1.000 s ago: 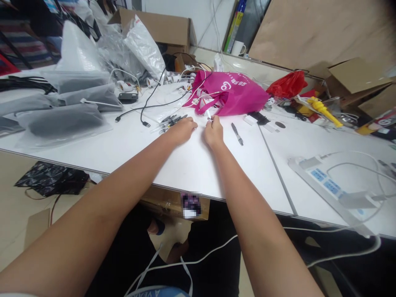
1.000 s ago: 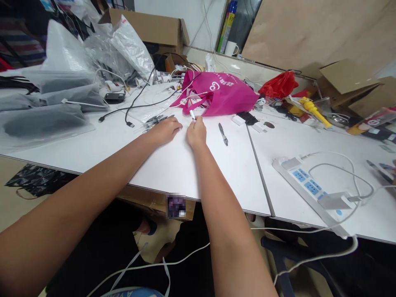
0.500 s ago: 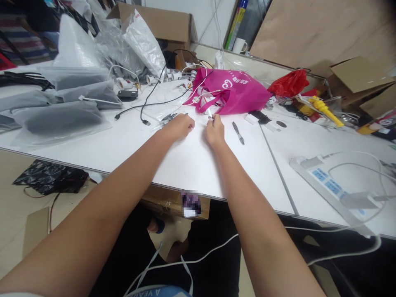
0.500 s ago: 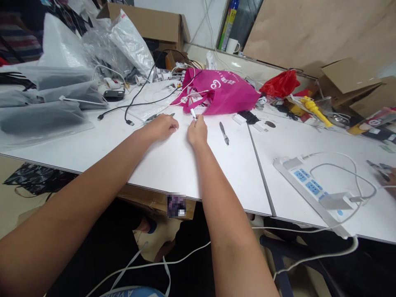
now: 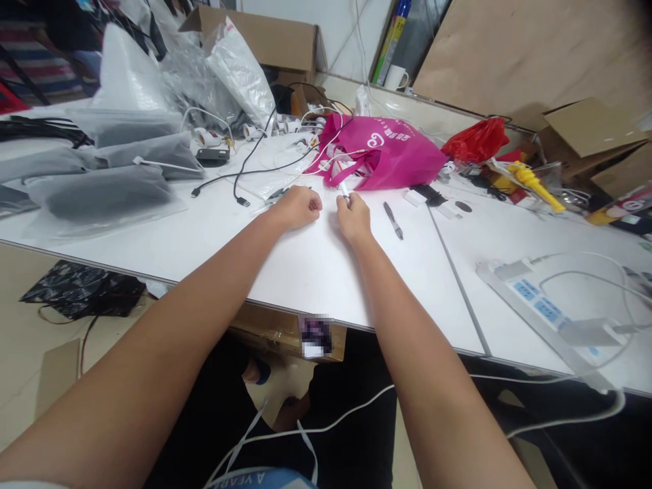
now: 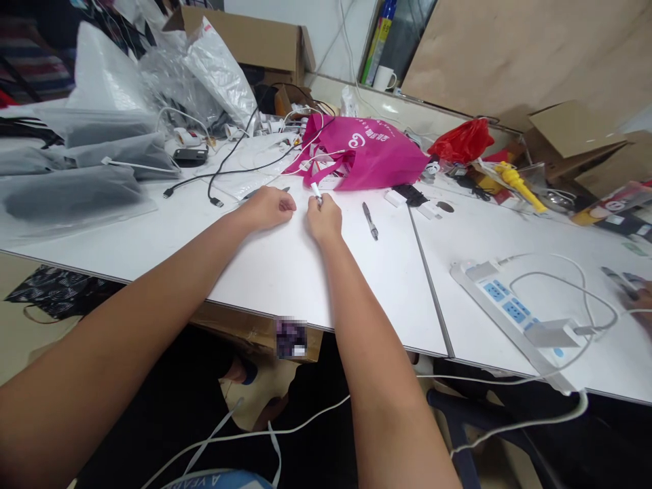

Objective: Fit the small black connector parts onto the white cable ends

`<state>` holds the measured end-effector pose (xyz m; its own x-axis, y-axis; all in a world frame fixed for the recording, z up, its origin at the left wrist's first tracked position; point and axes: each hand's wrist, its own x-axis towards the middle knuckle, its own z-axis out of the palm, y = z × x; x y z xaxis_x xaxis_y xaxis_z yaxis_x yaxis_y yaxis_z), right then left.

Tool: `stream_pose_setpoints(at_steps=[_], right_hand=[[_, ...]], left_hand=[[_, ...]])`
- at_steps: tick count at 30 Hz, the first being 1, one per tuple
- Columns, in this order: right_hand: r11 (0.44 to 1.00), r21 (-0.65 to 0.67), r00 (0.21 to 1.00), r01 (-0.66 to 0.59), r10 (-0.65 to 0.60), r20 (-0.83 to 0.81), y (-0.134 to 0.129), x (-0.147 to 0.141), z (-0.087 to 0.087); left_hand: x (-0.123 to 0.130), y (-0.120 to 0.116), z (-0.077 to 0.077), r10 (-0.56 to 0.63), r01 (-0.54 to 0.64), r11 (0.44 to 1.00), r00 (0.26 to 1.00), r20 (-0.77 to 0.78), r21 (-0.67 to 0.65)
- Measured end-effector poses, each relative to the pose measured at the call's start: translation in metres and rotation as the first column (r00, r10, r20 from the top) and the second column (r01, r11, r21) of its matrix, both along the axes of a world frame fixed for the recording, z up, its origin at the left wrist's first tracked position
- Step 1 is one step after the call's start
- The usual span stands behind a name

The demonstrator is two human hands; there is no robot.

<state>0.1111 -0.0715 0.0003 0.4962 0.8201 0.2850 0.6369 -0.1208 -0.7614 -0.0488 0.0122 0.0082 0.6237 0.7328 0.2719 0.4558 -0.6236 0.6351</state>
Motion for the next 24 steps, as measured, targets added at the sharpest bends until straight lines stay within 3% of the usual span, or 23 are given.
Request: stream_pose_setpoints(at_steps=[4, 8, 14, 19, 24], right_hand=[[0.992, -0.026, 0.992, -0.127, 0.126, -0.031, -0.005, -0.007, 0.005], [0.981, -0.013, 0.972, -0.194, 0.190, -0.140, -0.008, -0.010, 0.009], [0.967, 0.004, 0.931, -0.254, 0.246, -0.271, -0.008, -0.010, 0.010], [0.967, 0.008, 0.939, -0.256, 0.251, -0.235, -0.005, -0.010, 0.006], [0.964, 0.010, 0.954, -0.266, 0.265, -0.140, -0.005, -0.008, 0.005]], left_hand=[[0.006, 0.002, -0.002, 0.125, -0.052, 0.937, 0.973, 0.193, -0.345], [0.012, 0.004, -0.007, 0.252, -0.010, 0.844, 0.890, 0.380, -0.536], [0.018, 0.000, -0.008, 0.310, 0.138, 0.780, 0.762, 0.569, -0.611], [0.016, -0.004, -0.006, 0.256, 0.136, 0.820, 0.782, 0.568, -0.556], [0.015, -0.002, -0.011, 0.190, 0.236, 0.791, 0.782, 0.594, -0.564]])
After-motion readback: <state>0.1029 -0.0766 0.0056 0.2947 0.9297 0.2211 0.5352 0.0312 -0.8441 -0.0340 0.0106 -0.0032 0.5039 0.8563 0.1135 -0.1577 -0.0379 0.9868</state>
